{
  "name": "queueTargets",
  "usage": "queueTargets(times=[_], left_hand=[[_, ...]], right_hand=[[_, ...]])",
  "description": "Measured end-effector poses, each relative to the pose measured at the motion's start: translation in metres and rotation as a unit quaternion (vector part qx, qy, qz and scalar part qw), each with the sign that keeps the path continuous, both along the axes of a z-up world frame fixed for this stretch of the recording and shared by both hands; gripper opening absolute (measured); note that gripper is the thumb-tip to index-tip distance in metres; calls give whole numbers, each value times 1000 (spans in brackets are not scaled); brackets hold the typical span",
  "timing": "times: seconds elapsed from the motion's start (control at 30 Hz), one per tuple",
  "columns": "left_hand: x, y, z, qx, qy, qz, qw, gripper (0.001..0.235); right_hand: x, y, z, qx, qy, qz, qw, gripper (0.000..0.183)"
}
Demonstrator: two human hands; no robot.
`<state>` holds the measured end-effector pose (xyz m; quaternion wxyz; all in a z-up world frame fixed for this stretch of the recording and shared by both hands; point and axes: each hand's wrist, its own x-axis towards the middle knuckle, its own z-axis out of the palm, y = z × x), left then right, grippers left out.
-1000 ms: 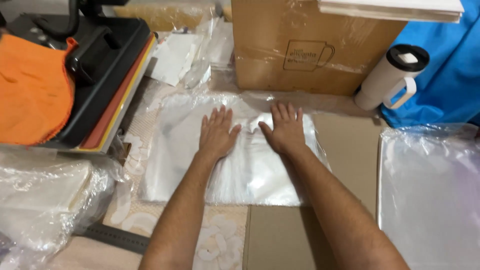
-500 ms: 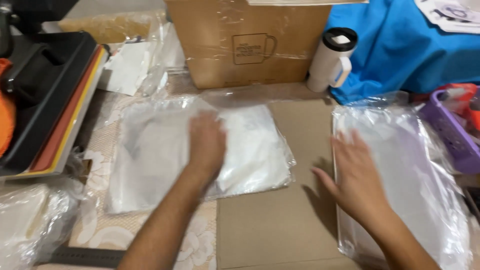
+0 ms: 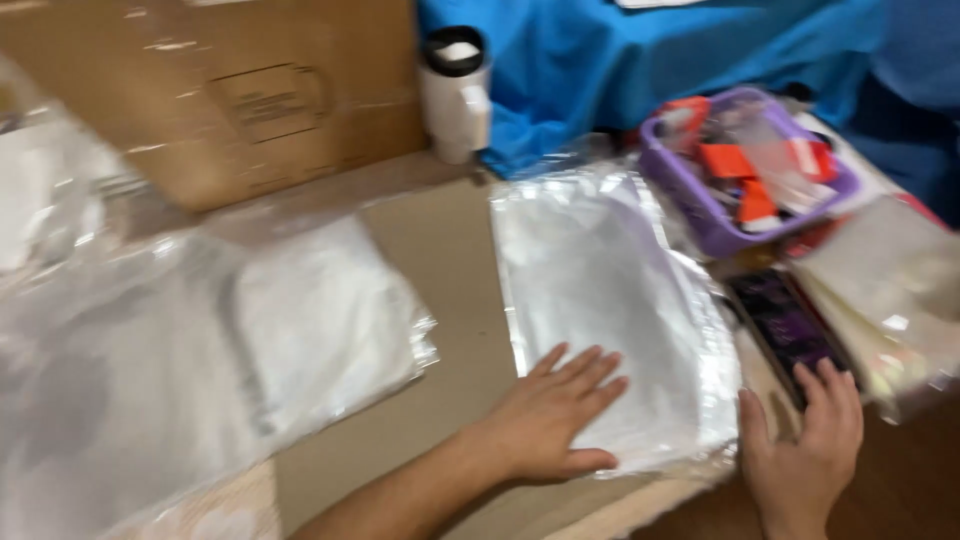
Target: Organizing and smoothing clear plastic sheets on a work table in preparation for use.
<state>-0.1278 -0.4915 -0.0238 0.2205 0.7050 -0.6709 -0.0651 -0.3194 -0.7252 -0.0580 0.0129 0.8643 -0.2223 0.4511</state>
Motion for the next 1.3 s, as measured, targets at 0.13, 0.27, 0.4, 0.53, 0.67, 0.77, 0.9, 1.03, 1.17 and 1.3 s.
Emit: queueTargets(times=[0.13,0.27,0.4,0.53,0.67,0.77,0.9,1.03,1.17,1.3], left_hand=[[-1,0,5,2,10,-21,1000,82],[4,0,3,-12,-25,-18,999,80],[4,3,4,-24,-44,-14,999,76],[3,3,0,-26,-73,-10,997,74],[3,6,1,-31,-77,-3,997,74],[3,4,2,-33,-76,-3,997,73],[2,4,4,-28,-69,-5,997,73],[3,4,4,-35,-74,-5,997,74],[3,4,4,-30,-77,-4,997,74],[3,4,5,-25,-75,-6,997,74]], right_hand=[[-7,-34,9,68,31,-14,997,87],[-11,-46,15,138,15,-6,990,80],[-18,-56,10,128,36,-34,991,70],[-19,-50,21,92,43,-53,993,69],[-21,-50,21,45,48,-75,995,65],[-26,-51,23,23,47,-82,995,65],[-29,-54,20,17,60,-82,995,67],[-29,-58,17,22,64,-87,994,67],[-30,-60,15,18,72,-84,994,67],[-30,-71,15,66,117,-56,989,80]])
